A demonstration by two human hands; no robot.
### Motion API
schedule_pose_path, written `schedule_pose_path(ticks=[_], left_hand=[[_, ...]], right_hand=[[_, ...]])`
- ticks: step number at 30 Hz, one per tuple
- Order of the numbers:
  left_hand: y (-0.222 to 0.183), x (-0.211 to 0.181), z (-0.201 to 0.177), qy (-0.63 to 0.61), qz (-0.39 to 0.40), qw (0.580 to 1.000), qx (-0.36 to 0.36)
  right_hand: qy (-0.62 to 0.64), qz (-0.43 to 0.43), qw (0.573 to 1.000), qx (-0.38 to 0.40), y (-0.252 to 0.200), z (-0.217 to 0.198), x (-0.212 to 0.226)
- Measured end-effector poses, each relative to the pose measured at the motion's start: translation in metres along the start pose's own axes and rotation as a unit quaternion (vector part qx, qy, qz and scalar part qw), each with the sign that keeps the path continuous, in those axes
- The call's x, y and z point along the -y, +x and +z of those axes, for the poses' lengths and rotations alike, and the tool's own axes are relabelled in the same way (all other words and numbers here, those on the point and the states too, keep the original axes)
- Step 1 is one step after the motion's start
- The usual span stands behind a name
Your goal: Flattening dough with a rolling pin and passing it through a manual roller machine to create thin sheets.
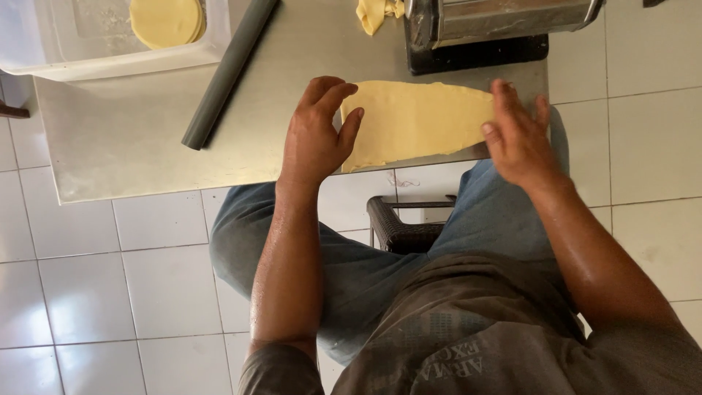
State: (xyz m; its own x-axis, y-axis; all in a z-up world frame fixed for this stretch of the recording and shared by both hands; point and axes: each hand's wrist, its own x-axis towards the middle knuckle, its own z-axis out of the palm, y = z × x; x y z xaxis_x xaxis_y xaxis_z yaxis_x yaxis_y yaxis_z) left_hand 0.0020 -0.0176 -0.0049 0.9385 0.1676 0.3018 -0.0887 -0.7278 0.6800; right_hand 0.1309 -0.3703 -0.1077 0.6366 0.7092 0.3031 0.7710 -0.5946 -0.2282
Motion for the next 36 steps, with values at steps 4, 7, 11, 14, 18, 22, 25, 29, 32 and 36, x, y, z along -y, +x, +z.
schedule_pose_path(ticks=[4,7,11,14,18,22,25,29,32,36], left_hand=[[-0.003,0.009,0.004,-0.019,0.024,1.0,-0.001],[-0.003,0.008,0.002,-0.017,0.023,1.0,0.002],[-0.003,0.008,0.002,-0.018,0.019,1.0,0.002],[-0.003,0.008,0.001,-0.016,0.01,1.0,0.007],[-0.003,0.007,0.002,-0.023,0.005,1.0,0.009],[-0.004,0.007,0.001,-0.023,0.006,1.0,0.008],[-0.005,0.01,0.003,-0.016,0.018,1.0,0.006],[-0.005,0.007,0.004,-0.016,0.018,1.0,0.007],[-0.006,0.008,0.001,-0.018,0.003,1.0,0.01],[-0.004,0.008,0.003,-0.02,0.016,1.0,0.005]], right_hand=[[0.019,0.106,0.993,-0.045,0.006,-0.014,-0.018],[0.025,0.108,0.993,-0.029,0.001,-0.01,-0.037],[0.046,0.149,0.988,0.001,0.015,-0.016,-0.034],[0.05,0.173,0.983,0.04,0.024,-0.014,-0.033],[0.022,0.207,0.972,0.111,0.028,-0.014,-0.032],[0.041,0.14,0.987,0.063,0.028,-0.026,-0.027],[0.007,0.121,0.991,0.053,0.023,-0.02,-0.035],[-0.005,0.129,0.988,0.089,0.033,-0.029,-0.023],[0.115,0.304,0.935,0.14,0.049,-0.05,0.002],[0.176,0.376,0.898,0.145,0.052,-0.057,0.019]])
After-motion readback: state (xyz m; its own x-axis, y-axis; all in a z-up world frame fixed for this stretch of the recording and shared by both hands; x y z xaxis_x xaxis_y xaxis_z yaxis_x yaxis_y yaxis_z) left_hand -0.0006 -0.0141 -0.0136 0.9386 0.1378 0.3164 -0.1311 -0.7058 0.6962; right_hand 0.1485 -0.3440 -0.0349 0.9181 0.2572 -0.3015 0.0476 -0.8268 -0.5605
